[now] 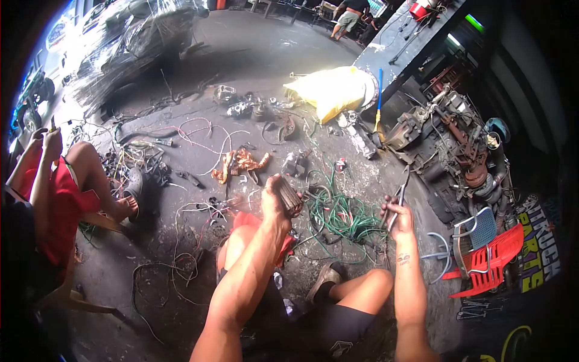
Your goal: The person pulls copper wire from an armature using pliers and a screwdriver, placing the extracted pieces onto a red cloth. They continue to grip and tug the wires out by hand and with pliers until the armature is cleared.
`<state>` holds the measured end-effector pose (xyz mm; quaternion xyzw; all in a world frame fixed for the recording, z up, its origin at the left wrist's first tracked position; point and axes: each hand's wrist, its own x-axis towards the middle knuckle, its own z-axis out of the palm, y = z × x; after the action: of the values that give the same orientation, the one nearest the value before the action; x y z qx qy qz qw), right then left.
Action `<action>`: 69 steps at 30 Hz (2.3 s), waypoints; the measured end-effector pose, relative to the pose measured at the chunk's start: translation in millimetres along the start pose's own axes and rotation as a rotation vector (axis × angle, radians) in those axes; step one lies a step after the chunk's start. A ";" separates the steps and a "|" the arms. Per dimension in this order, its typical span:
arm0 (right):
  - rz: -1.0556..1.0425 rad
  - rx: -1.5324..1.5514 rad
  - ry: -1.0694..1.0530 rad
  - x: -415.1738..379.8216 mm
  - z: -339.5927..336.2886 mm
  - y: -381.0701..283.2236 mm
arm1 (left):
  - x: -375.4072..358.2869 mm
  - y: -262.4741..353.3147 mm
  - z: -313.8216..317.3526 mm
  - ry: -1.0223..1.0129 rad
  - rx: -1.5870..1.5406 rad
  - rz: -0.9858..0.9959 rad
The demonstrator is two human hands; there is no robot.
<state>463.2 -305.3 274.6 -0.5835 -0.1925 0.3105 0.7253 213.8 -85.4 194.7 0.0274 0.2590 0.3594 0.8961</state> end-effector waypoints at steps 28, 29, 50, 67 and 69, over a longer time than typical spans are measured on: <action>0.181 -0.034 -0.645 -134.2 94.4 25.8 | -19.6 6.4 4.2 -0.358 0.195 0.076; 0.180 -0.034 -0.644 -138.9 96.1 24.8 | -18.7 6.6 3.5 -0.358 0.195 0.075; 0.532 -0.012 -0.629 -232.3 63.8 137.4 | -11.5 5.1 -6.5 -0.107 0.079 -0.032; 0.657 0.022 -0.617 -250.6 71.1 128.1 | -17.7 7.4 -1.8 -0.101 0.087 -0.061; 0.658 0.041 -0.605 -248.7 73.3 124.9 | -18.0 8.2 -1.6 -0.118 0.078 -0.072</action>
<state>205.6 -404.2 192.5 -0.4820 -0.1937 0.6852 0.5105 196.9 -91.5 203.3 0.0741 0.2205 0.3143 0.9204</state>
